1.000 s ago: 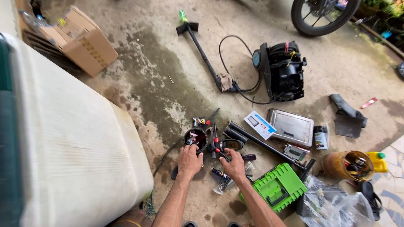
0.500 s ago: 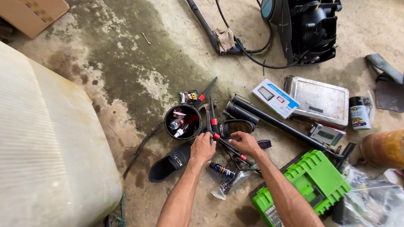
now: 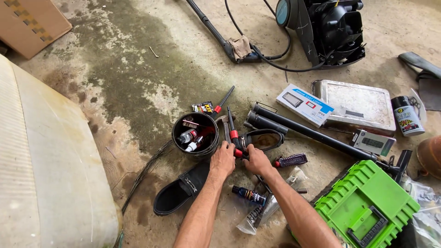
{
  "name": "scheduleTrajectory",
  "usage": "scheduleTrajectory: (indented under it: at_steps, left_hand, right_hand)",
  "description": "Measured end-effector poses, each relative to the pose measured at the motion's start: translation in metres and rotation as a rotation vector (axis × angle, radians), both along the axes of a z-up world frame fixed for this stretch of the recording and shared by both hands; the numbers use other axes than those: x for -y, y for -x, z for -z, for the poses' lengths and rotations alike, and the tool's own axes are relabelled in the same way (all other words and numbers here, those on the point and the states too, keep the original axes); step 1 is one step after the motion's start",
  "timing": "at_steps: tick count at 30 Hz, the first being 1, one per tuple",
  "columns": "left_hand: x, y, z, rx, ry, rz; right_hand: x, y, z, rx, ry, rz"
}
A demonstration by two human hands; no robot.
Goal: Maintaining and repairing various items including work boots, garden shears, and mechanical components.
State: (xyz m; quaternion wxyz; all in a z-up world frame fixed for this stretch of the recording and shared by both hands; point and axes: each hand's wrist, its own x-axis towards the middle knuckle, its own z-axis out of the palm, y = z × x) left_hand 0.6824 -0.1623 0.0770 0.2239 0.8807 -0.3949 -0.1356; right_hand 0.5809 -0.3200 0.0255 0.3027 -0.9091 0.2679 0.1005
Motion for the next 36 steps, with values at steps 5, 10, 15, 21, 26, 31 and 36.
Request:
scheduleTrajectory:
  at_steps: [5, 10, 15, 21, 26, 31, 36]
  left_hand:
    - [-0.013, 0.003, 0.002, -0.080, -0.010, 0.000]
    - [-0.020, -0.005, -0.038, -0.076, 0.233, -0.054]
    - [-0.015, -0.021, -0.070, -0.340, 0.616, -0.166]
    - [-0.018, -0.032, -0.108, -0.561, 0.888, -0.272]
    - [-0.020, -0.040, -0.121, -0.762, 0.866, -0.147]
    - [-0.028, -0.039, -0.145, -0.772, 0.858, -0.124]
    - [-0.039, -0.046, -0.141, -0.676, 0.950, -0.088]
  right_hand:
    - [-0.013, 0.012, -0.018, 0.109, 0.074, 0.032]
    - [-0.008, 0.003, -0.056, 0.299, -0.045, 0.093]
    - [-0.008, -0.007, -0.094, 0.449, -0.081, 0.047]
    - [-0.025, -0.014, -0.158, 0.490, -0.265, 0.086]
    - [-0.025, -0.018, -0.190, 0.498, -0.482, -0.023]
    - [-0.031, -0.024, -0.205, 0.462, -0.704, -0.068]
    - [-0.038, -0.045, -0.189, 0.635, -0.706, -0.162]
